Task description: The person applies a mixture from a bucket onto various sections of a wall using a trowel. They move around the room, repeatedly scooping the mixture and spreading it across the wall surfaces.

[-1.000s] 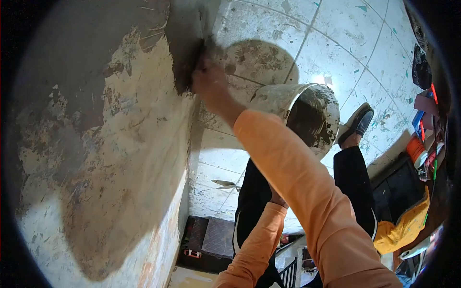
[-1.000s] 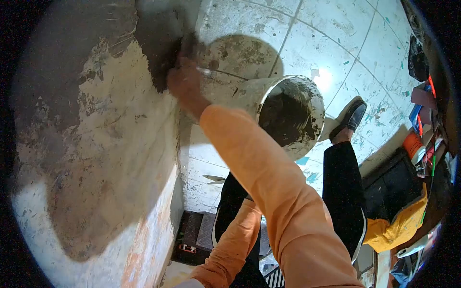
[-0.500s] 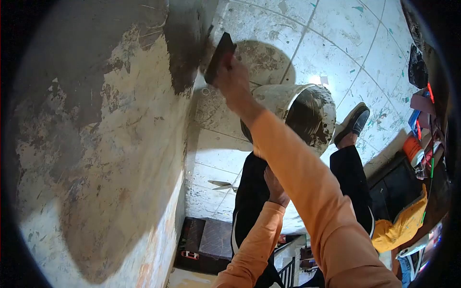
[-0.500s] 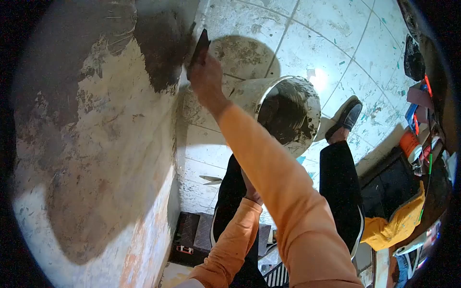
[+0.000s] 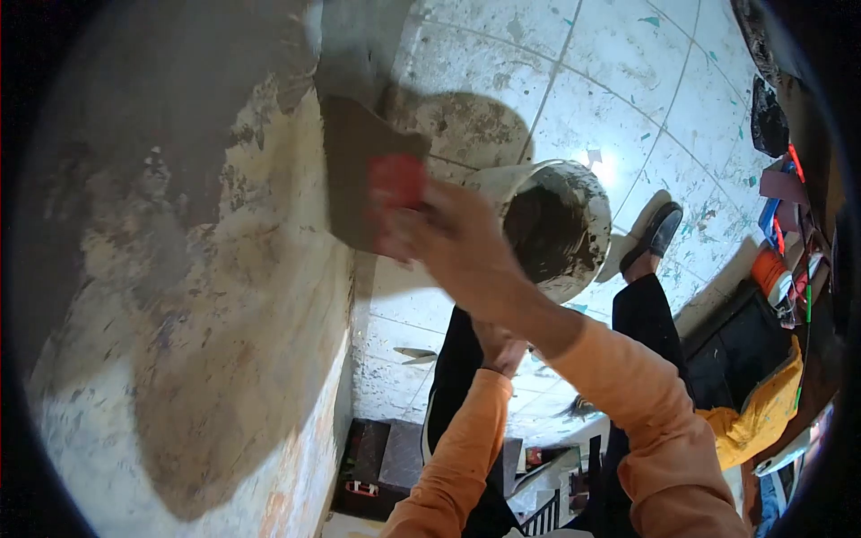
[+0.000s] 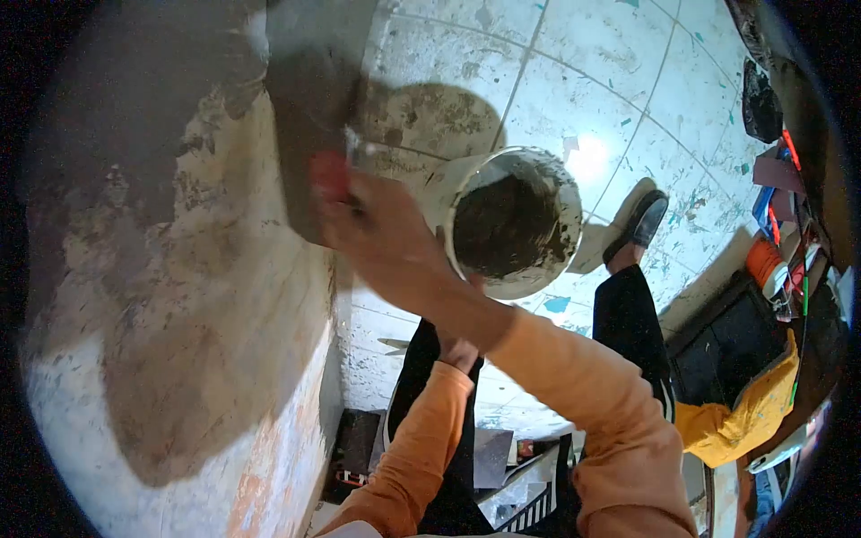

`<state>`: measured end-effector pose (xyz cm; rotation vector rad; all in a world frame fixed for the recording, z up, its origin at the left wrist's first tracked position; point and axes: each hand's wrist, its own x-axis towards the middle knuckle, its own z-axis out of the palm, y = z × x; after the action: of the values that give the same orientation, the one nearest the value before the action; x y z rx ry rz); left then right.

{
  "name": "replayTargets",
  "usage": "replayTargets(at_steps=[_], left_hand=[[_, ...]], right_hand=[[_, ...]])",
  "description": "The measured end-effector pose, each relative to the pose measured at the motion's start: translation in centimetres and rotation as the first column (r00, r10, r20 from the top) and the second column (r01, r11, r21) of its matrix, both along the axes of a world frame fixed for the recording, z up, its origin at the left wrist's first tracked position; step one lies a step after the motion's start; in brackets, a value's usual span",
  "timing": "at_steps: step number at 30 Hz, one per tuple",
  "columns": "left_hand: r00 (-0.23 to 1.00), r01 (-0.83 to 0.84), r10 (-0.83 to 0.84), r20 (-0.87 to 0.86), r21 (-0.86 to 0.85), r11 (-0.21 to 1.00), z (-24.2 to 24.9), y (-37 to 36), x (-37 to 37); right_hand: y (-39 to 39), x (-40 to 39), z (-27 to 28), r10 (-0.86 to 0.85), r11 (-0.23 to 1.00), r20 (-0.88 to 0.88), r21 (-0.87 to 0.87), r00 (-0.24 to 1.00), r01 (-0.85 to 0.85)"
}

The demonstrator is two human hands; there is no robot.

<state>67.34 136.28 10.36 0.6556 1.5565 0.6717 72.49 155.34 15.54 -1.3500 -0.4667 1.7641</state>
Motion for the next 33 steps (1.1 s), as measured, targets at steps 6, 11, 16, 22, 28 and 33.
replayTargets(at_steps=[6,11,16,22,28,33], left_hand=[[0.936,0.134,-0.091,-0.341,0.106,0.985,2.1,4.1,-1.4],[0.906,0.149,-0.144,-0.398,-0.02,0.989,2.1,4.7,-4.9],[0.822,0.248,-0.225,-0.523,-0.025,0.968,2.8,7.4,-3.8],[0.788,0.324,-0.208,-0.579,0.102,0.941,1.1,8.4,-1.9],[0.757,0.355,-0.222,-0.615,0.101,0.93,0.9,6.0,0.9],[0.815,0.364,-0.243,-0.527,0.137,0.921,1.0,5.2,2.5]], right_hand=[[-2.8,16.3,0.3,0.1,0.995,-0.097,0.016,0.99,-0.099],[-3.6,23.2,-1.4,0.649,0.727,0.25,0.075,0.719,-0.682],[-4.9,18.4,-6.4,0.654,0.59,0.471,0.173,0.592,-0.789],[-5.2,10.9,-14.5,0.526,0.5,0.731,0.146,0.434,-0.853],[-4.5,9.6,-19.2,0.408,0.391,0.815,0.251,0.411,-0.885],[-6.0,8.3,-27.4,0.481,0.361,0.791,0.214,0.378,-0.908]])
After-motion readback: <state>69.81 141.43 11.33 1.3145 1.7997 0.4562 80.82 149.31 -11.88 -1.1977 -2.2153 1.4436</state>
